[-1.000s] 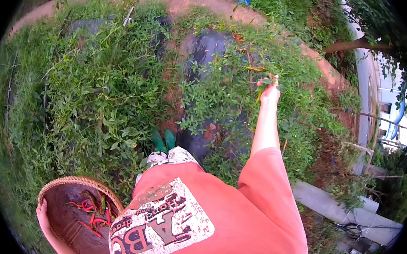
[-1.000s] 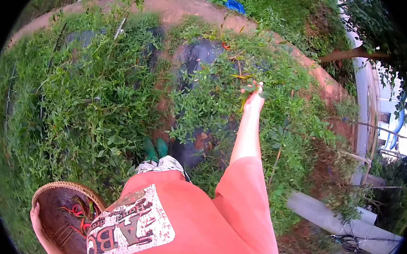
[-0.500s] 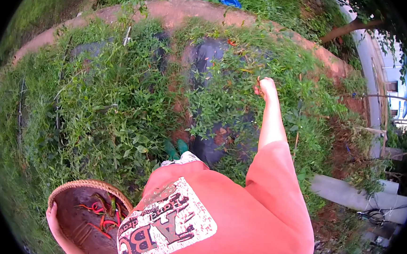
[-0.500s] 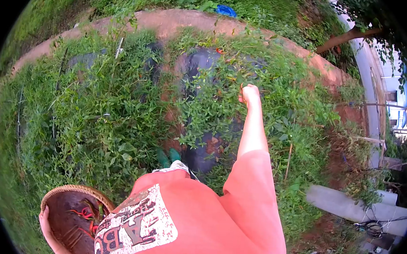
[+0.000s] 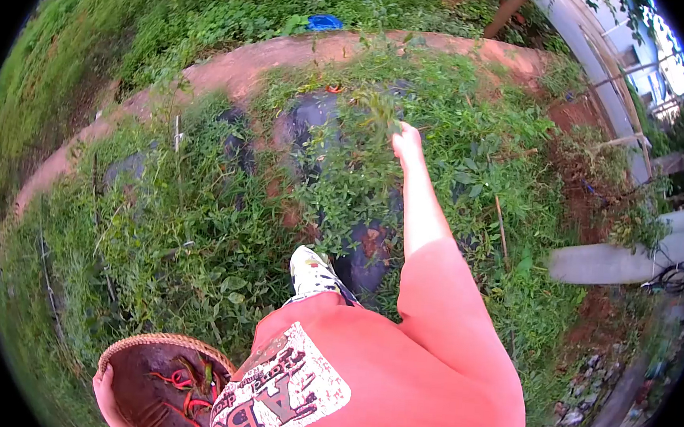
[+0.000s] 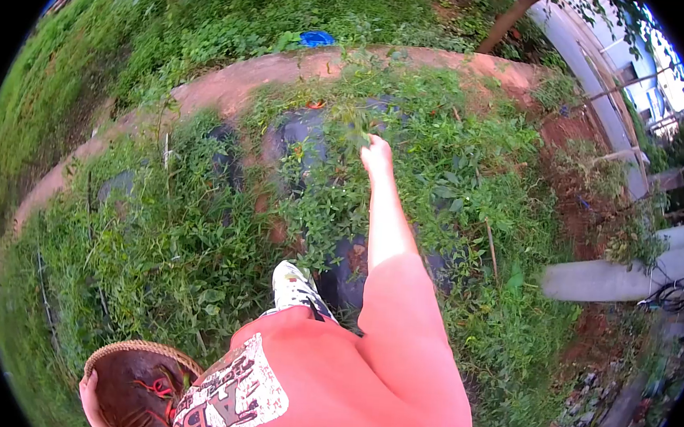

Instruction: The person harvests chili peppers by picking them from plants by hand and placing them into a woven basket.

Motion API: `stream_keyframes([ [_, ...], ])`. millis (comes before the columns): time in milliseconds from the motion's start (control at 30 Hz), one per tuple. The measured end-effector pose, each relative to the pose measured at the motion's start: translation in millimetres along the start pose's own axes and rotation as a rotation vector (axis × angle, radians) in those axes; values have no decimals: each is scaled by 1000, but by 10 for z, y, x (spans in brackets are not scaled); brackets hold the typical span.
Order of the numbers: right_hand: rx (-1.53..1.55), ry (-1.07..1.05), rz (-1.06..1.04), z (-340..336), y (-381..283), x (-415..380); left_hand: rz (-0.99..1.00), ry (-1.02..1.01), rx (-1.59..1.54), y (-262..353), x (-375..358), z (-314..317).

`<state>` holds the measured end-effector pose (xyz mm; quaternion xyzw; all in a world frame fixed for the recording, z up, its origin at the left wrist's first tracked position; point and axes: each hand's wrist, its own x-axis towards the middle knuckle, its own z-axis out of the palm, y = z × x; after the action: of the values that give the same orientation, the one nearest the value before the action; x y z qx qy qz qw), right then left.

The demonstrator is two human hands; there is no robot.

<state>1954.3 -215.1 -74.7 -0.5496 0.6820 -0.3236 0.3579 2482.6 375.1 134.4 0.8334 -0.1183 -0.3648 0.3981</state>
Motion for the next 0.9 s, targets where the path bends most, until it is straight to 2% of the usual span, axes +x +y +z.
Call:
stream_keyframes([
  [33, -234, 140, -82, -20, -239, -113, 8, -12, 11, 86, 55, 33],
  [100, -30, 30, -138, -104, -915, -683, 28, -45, 29, 309, 197, 169],
  [167, 379, -173, -447, 122, -1433, -1233, 42, -90, 46, 567, 331, 310],
  [333, 1007, -1210, -538, 815, -2544, -2592, 83, -232, 108, 1332, 688, 852],
  [367, 1063, -1548, -260, 871, -2645, -2722, 133, -268, 114, 1491, 764, 1019],
  [400, 975, -1517, -507, 918, -2706, -2714, 124, -262, 126, 1590, 876, 1107],
  [433, 917, -1179, -871, 1031, -2671, -2689, 113, -261, 140, 1648, 979, 1155],
  [500, 738, -1049, -847, 1218, -2497, -2290, 108, -237, 249, 1692, 1170, 1165],
  [533, 748, -945, -666, 1319, -2272, -1957, 123, -212, 338, 1699, 1275, 1190],
  [600, 814, -724, -291, 1520, -1815, -1298, 101, -169, 313, 1599, 1430, 1189],
  [667, 786, -416, 278, 1579, -1062, -647, 67, -119, 253, 1513, 1493, 1158],
  [700, 740, -296, 474, 1630, -526, -395, 50, -120, 257, 1471, 1532, 1136],
  [833, 625, -29, 825, 1695, 1021, -19, -42, -66, 317, 1324, 1651, 966],
  [900, 591, -29, 872, 1841, 1307, 121, -102, -84, 346, 1349, 1678, 1000],
])
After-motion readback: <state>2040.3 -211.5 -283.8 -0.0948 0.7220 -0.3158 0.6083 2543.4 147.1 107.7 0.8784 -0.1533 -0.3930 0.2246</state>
